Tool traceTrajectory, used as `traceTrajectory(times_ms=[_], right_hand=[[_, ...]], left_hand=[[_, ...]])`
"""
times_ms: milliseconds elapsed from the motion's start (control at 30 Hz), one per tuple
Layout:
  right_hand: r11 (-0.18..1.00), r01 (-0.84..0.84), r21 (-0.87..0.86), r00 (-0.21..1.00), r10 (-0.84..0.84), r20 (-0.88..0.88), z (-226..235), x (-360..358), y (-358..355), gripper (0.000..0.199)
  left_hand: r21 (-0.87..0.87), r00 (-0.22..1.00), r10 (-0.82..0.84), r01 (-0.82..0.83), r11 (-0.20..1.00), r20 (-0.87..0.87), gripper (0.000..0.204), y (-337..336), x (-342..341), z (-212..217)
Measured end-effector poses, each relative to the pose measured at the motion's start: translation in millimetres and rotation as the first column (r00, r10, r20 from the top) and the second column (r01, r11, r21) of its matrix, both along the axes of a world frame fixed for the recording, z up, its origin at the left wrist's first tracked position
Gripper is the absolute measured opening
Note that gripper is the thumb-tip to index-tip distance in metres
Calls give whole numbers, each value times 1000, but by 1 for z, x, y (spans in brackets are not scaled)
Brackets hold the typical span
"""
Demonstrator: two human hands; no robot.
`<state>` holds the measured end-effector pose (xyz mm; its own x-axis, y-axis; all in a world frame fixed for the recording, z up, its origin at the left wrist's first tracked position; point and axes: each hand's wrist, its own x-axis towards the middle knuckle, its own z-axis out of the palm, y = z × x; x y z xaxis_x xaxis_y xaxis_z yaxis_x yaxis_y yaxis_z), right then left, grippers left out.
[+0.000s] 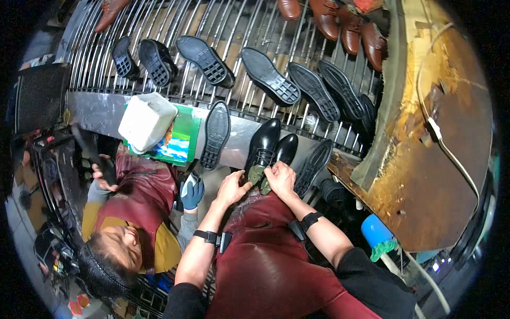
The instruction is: Moving shoe soles and uppers from storage racks to a conveyor belt processing line.
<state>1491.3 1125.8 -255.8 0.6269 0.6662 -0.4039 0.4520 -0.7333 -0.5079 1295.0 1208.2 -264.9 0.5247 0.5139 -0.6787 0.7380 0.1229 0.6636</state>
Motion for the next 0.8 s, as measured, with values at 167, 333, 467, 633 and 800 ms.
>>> traceTrajectory(times_ms=[167,333,467,633,800], right_hand=[[998,-63,-9,998,63,19,-4,-16,8,36],[985,-169,-22,982,170,86,-22,4,-14,42],[935,-348,-73,928,355,112,-41,20,-21,53],[864,-503,24,863,500,74,-79,58,-15,56],[836,-535,125,763,541,-352,-121,13,38,45]], left_hand=[[70,970,242,-243,968,23,37,0,-19,2],[10,990,92,-94,996,106,31,-17,-43,19],[-102,991,127,-122,987,43,33,-75,-103,46],[-95,909,415,-411,907,27,36,-193,-181,81],[-48,549,827,-829,557,124,36,-365,-259,123]])
